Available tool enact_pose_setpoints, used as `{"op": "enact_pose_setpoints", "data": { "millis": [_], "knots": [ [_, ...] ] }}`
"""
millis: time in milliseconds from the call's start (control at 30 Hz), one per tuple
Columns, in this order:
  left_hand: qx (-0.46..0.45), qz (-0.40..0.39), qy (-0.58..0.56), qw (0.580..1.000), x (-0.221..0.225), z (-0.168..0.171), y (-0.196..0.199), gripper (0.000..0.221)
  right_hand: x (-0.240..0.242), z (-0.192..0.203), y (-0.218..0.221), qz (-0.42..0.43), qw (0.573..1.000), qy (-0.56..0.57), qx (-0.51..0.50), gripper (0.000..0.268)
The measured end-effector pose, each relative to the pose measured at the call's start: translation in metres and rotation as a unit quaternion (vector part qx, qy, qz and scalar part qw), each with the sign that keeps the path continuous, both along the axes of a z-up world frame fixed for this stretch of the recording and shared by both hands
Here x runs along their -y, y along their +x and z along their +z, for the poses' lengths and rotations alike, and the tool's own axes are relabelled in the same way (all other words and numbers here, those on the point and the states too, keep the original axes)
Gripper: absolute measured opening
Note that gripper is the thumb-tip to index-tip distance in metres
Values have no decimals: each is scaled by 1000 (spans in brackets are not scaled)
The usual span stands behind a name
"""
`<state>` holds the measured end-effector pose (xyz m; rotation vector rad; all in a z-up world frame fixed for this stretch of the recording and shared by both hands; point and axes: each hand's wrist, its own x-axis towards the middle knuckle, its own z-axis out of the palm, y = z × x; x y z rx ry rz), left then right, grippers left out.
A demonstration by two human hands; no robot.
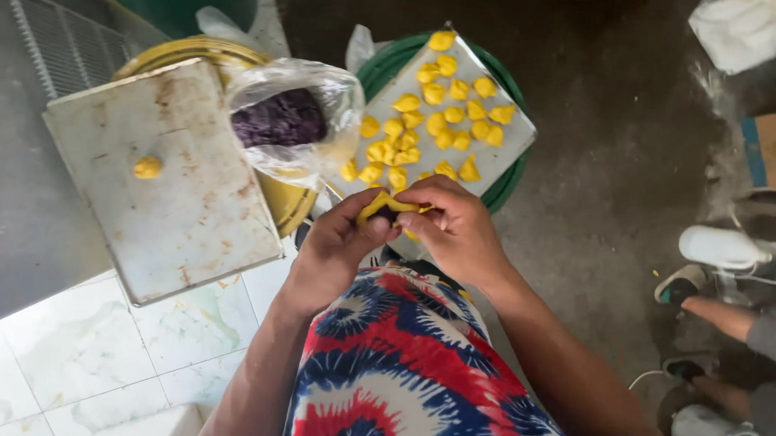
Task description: Filling small portions of yellow dough with purple filling and arranging them on a tray.
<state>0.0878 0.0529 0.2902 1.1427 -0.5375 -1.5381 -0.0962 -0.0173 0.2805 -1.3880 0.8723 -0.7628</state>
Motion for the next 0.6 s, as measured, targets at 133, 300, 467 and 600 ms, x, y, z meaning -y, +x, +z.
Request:
{"op": "enact_pose_setpoints", "data": {
  "millis": [133,300,467,600],
  "knots": [
    [200,-21,-13,980,1,10,-50,35,-9,21,-45,-43,992,-110,-45,26],
    [252,44,57,965,-4,14,-103,30,-33,49,-71,20,930,-336,-144,41],
    [31,-32,-45,998,-24,26,-121,67,-24,31,-91,68,875,-452,-158,42],
    [97,16,-95,991,-33,25,-120,52,-15,32,-92,71,927,-360,-81,29]
  ]
}}
